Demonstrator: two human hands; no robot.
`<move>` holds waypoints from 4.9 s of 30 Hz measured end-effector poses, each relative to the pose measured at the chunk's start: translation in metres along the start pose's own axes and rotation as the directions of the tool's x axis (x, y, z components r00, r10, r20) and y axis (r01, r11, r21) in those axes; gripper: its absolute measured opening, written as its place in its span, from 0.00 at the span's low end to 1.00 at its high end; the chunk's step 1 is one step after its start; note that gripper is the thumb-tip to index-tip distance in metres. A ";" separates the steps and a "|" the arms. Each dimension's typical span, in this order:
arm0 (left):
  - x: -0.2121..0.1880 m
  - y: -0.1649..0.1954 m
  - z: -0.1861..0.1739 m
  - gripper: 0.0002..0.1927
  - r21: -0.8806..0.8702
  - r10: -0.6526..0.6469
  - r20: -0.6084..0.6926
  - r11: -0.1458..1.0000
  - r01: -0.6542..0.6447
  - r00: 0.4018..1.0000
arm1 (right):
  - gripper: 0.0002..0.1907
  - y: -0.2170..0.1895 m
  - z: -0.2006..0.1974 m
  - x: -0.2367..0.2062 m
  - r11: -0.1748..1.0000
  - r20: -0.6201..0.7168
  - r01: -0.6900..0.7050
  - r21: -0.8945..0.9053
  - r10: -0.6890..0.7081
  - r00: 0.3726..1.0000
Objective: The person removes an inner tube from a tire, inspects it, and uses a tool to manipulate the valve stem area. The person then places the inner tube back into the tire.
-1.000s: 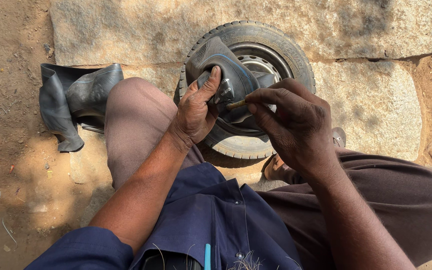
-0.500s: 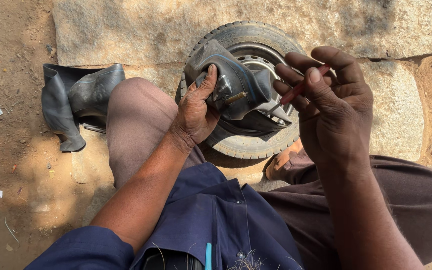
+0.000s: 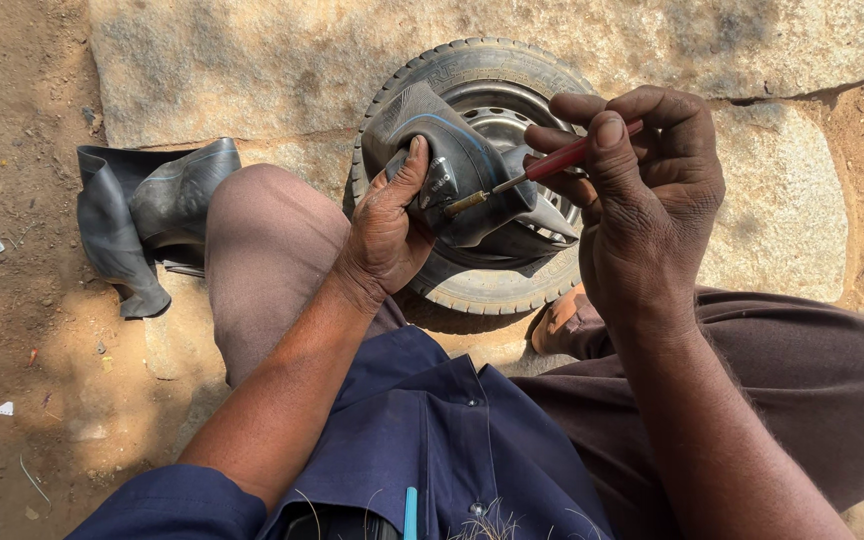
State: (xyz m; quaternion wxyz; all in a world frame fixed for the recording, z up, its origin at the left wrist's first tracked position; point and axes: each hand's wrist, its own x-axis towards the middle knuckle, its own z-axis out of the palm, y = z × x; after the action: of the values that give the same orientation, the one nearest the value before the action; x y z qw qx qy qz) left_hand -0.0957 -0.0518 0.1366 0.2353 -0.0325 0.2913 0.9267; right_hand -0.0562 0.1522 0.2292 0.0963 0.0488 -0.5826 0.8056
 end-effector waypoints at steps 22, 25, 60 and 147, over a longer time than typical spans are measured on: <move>0.003 -0.008 -0.008 0.19 0.011 0.019 -0.062 1.000 -0.019 0.998 | 0.29 -0.021 0.009 0.014 0.882 0.161 -0.061 -0.468 0.153 0.975; 0.003 -0.012 -0.007 0.18 0.012 -0.017 -0.045 1.000 0.018 0.999 | 0.25 -0.021 0.014 0.016 0.780 0.003 -0.156 -0.606 0.198 0.980; 0.005 -0.014 0.007 0.26 -0.046 -0.046 -0.127 0.998 0.041 0.991 | 0.30 -0.006 -0.004 0.022 0.938 0.054 -0.136 -0.320 0.161 0.985; -0.003 -0.007 0.014 0.15 0.386 0.116 -0.044 0.918 -0.090 0.992 | 0.24 0.013 -0.014 0.027 0.959 -0.077 -0.222 0.174 0.238 0.968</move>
State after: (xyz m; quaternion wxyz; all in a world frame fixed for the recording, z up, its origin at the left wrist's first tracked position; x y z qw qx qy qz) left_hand -0.0889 -0.0404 0.1447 0.1782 -0.0008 0.4756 0.8614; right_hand -0.0853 0.1638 0.2176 0.0260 -0.0509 -0.5104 0.8580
